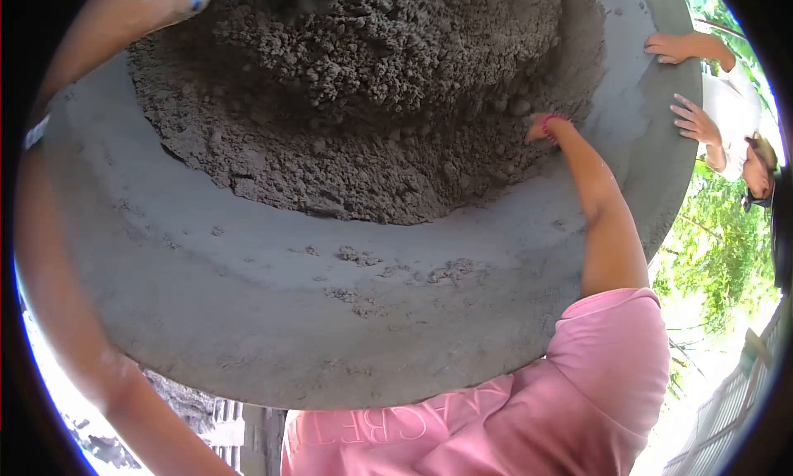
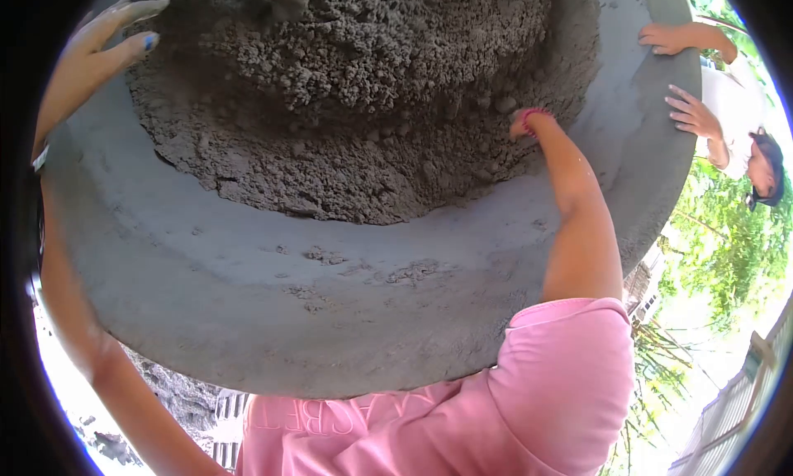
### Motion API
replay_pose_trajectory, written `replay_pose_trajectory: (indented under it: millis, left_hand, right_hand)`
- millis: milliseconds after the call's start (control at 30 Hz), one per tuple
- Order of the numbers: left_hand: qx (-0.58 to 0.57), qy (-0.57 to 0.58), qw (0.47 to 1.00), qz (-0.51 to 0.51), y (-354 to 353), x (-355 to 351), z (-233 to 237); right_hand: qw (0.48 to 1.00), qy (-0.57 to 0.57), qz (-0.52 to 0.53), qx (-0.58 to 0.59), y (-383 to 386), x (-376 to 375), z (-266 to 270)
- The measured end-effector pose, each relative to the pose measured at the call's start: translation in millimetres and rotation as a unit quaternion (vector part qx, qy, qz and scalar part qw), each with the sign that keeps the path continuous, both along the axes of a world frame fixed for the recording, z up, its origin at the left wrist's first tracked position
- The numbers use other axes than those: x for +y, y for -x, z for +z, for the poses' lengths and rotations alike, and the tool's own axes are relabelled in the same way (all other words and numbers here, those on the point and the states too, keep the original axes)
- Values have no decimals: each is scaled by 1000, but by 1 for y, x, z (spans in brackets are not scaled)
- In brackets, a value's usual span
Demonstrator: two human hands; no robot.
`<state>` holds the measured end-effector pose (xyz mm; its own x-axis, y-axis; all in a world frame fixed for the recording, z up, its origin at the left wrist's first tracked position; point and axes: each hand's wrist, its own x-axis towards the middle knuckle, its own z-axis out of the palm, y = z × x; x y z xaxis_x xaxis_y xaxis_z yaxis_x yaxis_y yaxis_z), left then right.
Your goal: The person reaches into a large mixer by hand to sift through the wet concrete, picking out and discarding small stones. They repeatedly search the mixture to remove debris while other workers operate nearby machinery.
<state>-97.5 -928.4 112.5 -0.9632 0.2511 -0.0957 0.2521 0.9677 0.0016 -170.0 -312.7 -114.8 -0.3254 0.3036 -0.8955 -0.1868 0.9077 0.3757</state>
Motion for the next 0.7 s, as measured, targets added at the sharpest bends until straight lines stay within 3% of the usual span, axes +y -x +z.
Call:
replay_pose_trajectory:
  millis: [33, 67, 100, 167, 200, 300, 400, 533, 600, 700]
  left_hand:
    - [-36, -27, 999, 17, -1, 11, 8]
    - [-71, -54, 995, 36, -1, 21, 17]
    - [-177, -99, 976, 78, -7, 51, 61]
    - [-247, -124, 954, 116, -5, 68, 80]
    - [-217, -103, 964, 113, -3, 61, 76]
    - [-190, -60, 976, 91, 2, 48, 73]
    - [-179, -13, 967, 178, 6, 59, 70]
    - [-120, 103, 964, 215, -2, 82, 61]
    - [-89, 173, 959, 206, -10, 84, 59]
    - [-90, 122, 982, 112, -12, 71, 70]
  right_hand:
    - [996, -30, -9, 86, 9, 16, -11]
    - [982, 6, 48, 184, 12, 31, -22]
    - [953, 43, 105, 280, 14, 39, -34]
    - [979, -11, 83, 188, 29, 20, -49]
    - [987, -36, 75, 139, 32, 9, -56]
    - [972, -51, 75, 217, 13, 8, -93]
    - [957, -34, 15, 287, 8, 22, -108]
    - [979, -75, 78, 171, 16, 46, -119]
    - [988, -78, 117, 70, 11, 27, -79]
    - [986, 15, 163, -44, -15, -66, 40]
